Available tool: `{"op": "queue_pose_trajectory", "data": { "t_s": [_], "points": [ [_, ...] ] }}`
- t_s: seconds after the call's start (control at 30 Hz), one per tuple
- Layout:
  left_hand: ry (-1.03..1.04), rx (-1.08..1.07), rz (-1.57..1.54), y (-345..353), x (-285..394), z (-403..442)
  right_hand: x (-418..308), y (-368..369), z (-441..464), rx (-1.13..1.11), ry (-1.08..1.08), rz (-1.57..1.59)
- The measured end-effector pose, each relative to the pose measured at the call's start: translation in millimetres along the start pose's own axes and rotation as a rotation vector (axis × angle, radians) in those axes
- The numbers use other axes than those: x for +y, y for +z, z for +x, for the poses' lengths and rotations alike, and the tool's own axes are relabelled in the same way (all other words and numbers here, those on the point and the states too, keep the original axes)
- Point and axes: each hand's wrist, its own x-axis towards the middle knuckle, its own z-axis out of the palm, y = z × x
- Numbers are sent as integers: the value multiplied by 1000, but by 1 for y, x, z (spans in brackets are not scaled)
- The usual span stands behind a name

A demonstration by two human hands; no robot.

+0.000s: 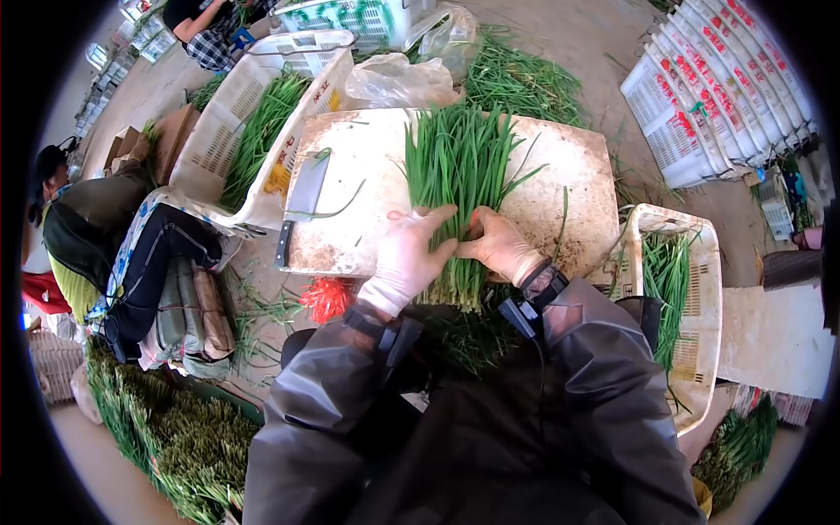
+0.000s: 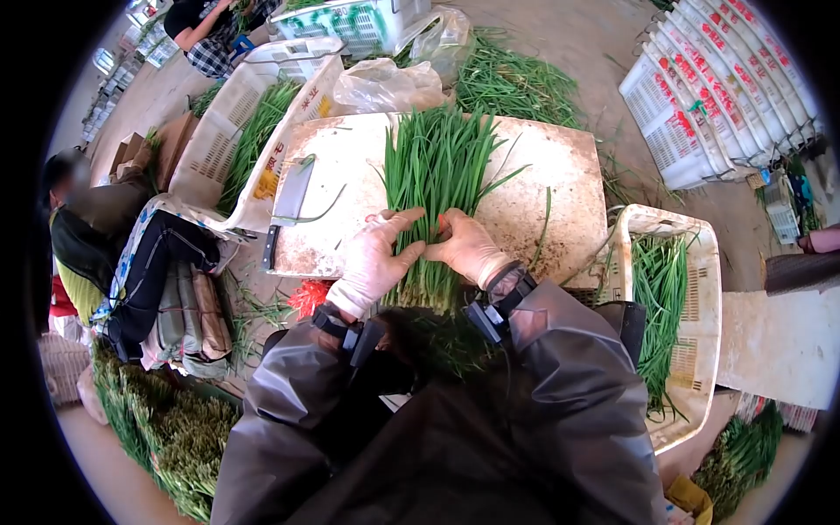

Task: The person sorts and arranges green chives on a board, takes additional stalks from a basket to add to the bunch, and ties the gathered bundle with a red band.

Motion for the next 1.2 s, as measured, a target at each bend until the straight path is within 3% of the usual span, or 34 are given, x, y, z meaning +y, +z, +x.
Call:
{"op": "queue_pose_trajectory", "data": {
  "t_s": [0.4, 0.7, 0.8, 0.9, 1.0, 1.07, 1.13, 1.2],
  "points": [
    [-62, -229, 20, 3, -6, 25, 5, 2, 4, -18, -14, -10],
    [58, -214, 170, 4, -1, 36, 1, -1, 3, -37, -3, -36],
    [88, -91, 272, 17, -12, 40, 0, 0, 3, -47, -1, -18],
    [73, 390, 102, 35, -21, 49, -9, -2, 0, -1, -4, -170],
    [-495, 525, -699, 17, -33, 66, -8, -4, -2, -32, 10, -55],
    [-658, 692, -1039, 1, -53, 67, -10, -5, -5, -31, -1, -41],
    [-768, 727, -1117, -6, -69, 64, -9, -5, -5, -39, 1, -53],
    [-719, 569, -1008, -10, -74, 56, -8, -7, -3, -47, 18, -84]
  ]
}}
